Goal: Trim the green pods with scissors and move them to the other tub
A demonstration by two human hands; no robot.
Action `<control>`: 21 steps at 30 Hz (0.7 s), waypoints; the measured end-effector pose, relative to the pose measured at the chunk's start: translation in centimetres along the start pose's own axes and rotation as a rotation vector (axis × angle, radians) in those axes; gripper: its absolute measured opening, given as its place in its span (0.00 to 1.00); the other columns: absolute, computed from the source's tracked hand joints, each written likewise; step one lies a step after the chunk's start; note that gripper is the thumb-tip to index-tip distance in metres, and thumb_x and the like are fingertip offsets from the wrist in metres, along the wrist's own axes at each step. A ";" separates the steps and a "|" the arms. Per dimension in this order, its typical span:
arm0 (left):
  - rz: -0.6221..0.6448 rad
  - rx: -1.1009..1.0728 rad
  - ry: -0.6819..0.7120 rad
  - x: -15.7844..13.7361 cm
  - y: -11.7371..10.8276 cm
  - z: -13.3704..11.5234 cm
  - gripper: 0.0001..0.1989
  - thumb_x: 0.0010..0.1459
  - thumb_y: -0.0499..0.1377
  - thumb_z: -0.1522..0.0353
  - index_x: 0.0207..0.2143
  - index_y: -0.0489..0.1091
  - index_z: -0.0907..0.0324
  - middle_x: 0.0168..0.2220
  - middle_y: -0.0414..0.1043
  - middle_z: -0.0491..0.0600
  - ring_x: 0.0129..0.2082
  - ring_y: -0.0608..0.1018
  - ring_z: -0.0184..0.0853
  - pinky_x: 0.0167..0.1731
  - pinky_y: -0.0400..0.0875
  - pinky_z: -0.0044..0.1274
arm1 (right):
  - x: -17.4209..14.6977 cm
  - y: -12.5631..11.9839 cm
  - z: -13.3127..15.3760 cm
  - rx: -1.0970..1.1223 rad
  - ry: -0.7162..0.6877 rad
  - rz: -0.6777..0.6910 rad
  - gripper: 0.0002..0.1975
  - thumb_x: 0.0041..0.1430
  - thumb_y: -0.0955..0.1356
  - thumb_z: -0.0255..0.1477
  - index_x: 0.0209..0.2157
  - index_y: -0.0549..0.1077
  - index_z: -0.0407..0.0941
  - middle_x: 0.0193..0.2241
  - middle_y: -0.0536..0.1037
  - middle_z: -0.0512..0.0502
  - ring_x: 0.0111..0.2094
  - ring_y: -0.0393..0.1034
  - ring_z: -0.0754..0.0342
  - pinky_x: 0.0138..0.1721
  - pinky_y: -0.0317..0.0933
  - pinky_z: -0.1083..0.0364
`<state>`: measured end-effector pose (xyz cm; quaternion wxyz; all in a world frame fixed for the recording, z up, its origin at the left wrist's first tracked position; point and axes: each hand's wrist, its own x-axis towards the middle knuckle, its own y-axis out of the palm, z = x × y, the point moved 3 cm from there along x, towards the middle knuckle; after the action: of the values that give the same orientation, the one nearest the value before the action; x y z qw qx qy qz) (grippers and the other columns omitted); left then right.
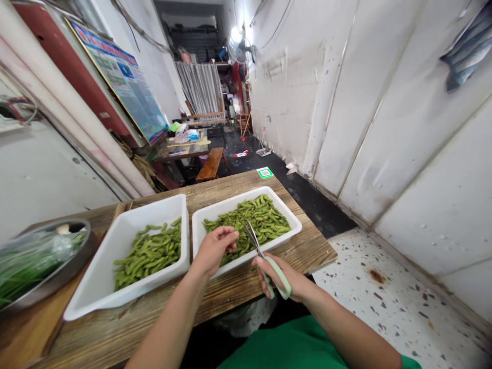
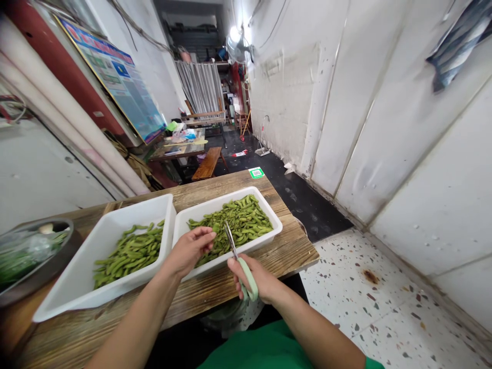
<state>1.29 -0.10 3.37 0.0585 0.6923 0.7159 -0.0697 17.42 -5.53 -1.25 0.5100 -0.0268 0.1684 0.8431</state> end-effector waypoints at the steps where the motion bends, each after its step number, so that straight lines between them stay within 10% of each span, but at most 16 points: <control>1: 0.020 -0.085 -0.051 0.0 0.1 0.1 0.16 0.38 0.67 0.65 0.27 0.66 0.61 0.20 0.67 0.41 0.21 0.71 0.27 0.22 0.62 0.19 | 0.0 0.1 -0.1 0.016 -0.002 0.016 0.28 0.47 0.64 0.55 0.33 0.63 0.43 0.20 0.64 0.56 0.15 0.59 0.64 0.15 0.55 0.63; 21: -0.046 -0.376 -0.127 -1.0 1.6 0.9 0.11 0.44 0.66 0.73 0.20 0.64 0.63 0.21 0.70 0.45 0.23 0.74 0.25 0.25 0.70 0.16 | 0.1 0.5 0.6 -0.084 -0.060 0.015 0.26 0.50 0.63 0.54 0.31 0.62 0.43 0.18 0.63 0.56 0.14 0.58 0.64 0.13 0.54 0.63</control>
<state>2.95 -1.19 2.68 0.2302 0.6468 0.7268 0.0205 16.98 -5.48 -0.57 0.5069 -0.0218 0.1177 0.8537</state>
